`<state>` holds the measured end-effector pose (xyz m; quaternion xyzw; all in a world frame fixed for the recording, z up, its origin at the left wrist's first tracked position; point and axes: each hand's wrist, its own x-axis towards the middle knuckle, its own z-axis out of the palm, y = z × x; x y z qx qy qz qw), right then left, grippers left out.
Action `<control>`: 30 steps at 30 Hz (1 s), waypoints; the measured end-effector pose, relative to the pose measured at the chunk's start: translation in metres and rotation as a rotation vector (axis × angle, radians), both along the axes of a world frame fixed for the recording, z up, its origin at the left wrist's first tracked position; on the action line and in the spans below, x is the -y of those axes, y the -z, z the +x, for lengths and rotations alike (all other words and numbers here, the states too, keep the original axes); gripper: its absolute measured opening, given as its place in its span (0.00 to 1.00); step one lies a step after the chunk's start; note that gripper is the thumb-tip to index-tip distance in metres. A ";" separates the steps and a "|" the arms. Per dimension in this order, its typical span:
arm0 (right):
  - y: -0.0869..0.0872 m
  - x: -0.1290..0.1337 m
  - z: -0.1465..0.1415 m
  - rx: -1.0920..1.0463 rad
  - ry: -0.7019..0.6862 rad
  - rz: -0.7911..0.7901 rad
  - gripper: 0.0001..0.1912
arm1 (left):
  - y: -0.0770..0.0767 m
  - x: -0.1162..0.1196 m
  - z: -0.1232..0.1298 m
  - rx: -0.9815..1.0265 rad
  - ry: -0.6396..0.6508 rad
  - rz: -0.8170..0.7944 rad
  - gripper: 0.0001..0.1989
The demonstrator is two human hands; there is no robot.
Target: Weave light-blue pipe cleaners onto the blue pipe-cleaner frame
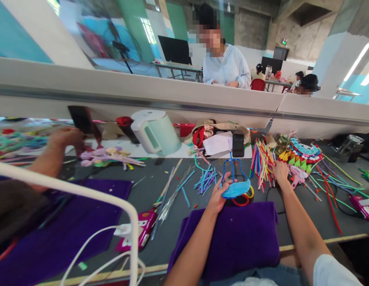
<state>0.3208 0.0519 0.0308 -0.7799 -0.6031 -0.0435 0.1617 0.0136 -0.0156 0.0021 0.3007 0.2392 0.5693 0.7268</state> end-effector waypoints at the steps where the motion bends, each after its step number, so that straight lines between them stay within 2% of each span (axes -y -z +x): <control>1: 0.002 -0.001 0.001 0.018 0.025 -0.008 0.16 | 0.000 0.001 0.000 0.000 -0.001 -0.002 0.34; 4: 0.007 -0.001 0.003 0.040 0.056 -0.001 0.16 | -0.002 0.001 -0.001 0.002 -0.011 -0.008 0.34; 6: 0.010 -0.001 -0.001 0.033 0.001 0.042 0.17 | -0.002 0.001 -0.001 0.003 -0.016 -0.012 0.33; 9: 0.012 -0.002 -0.012 0.029 -0.247 0.120 0.18 | -0.002 -0.001 0.000 0.004 -0.013 0.001 0.31; 11: 0.012 -0.005 -0.021 0.052 -0.414 0.116 0.17 | -0.002 -0.001 0.001 0.000 -0.002 0.005 0.30; 13: 0.012 -0.009 -0.026 0.090 -0.477 0.065 0.16 | -0.001 -0.001 0.002 -0.005 0.007 -0.002 0.30; 16: 0.012 -0.012 -0.024 0.114 -0.394 -0.007 0.15 | 0.002 -0.002 0.003 0.005 0.011 -0.008 0.28; 20: 0.013 -0.014 -0.008 0.066 -0.261 -0.043 0.15 | 0.004 -0.004 0.003 0.015 0.006 -0.027 0.28; 25: 0.016 -0.017 0.003 0.015 -0.273 -0.062 0.14 | 0.003 -0.006 0.003 0.020 0.019 -0.047 0.28; 30: 0.017 -0.020 -0.013 0.024 -0.289 -0.007 0.16 | 0.006 -0.009 0.002 0.038 -0.026 -0.069 0.30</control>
